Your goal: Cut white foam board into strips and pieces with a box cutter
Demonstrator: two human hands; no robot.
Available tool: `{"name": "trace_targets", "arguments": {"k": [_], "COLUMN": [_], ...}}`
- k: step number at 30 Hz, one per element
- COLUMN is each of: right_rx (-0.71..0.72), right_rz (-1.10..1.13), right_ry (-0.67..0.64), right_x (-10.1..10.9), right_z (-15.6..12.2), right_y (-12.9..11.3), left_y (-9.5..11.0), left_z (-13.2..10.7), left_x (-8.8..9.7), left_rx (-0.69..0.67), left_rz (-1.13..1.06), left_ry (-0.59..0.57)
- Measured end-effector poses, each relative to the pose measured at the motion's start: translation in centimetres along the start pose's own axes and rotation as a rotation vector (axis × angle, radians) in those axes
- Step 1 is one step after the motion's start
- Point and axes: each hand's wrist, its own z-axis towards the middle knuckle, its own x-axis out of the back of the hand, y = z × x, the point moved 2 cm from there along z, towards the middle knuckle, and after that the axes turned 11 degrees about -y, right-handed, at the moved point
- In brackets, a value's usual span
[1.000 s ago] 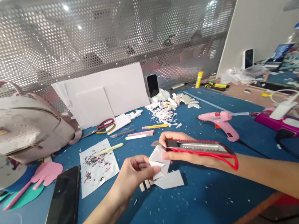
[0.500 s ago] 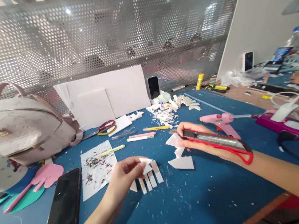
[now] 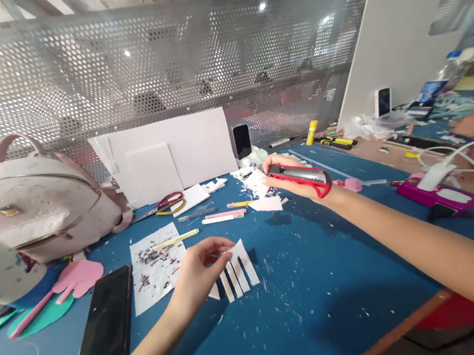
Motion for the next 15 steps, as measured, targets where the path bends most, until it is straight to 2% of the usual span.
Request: {"name": "trace_targets", "arguments": {"k": [6, 15], "right_rx": [0.022, -0.136], "right_rz": [0.024, -0.041], "right_ry": [0.049, 0.090], "right_x": [0.2, 0.1], "right_z": [3.8, 9.9], "right_y": [1.2, 4.7], "left_y": [-0.4, -1.2], "left_z": [-0.1, 0.0], "left_x": [0.6, 1.1], "left_rx": [-0.003, 0.000], "left_rz": [0.076, 0.046], "left_ry": [0.003, 0.031]}}
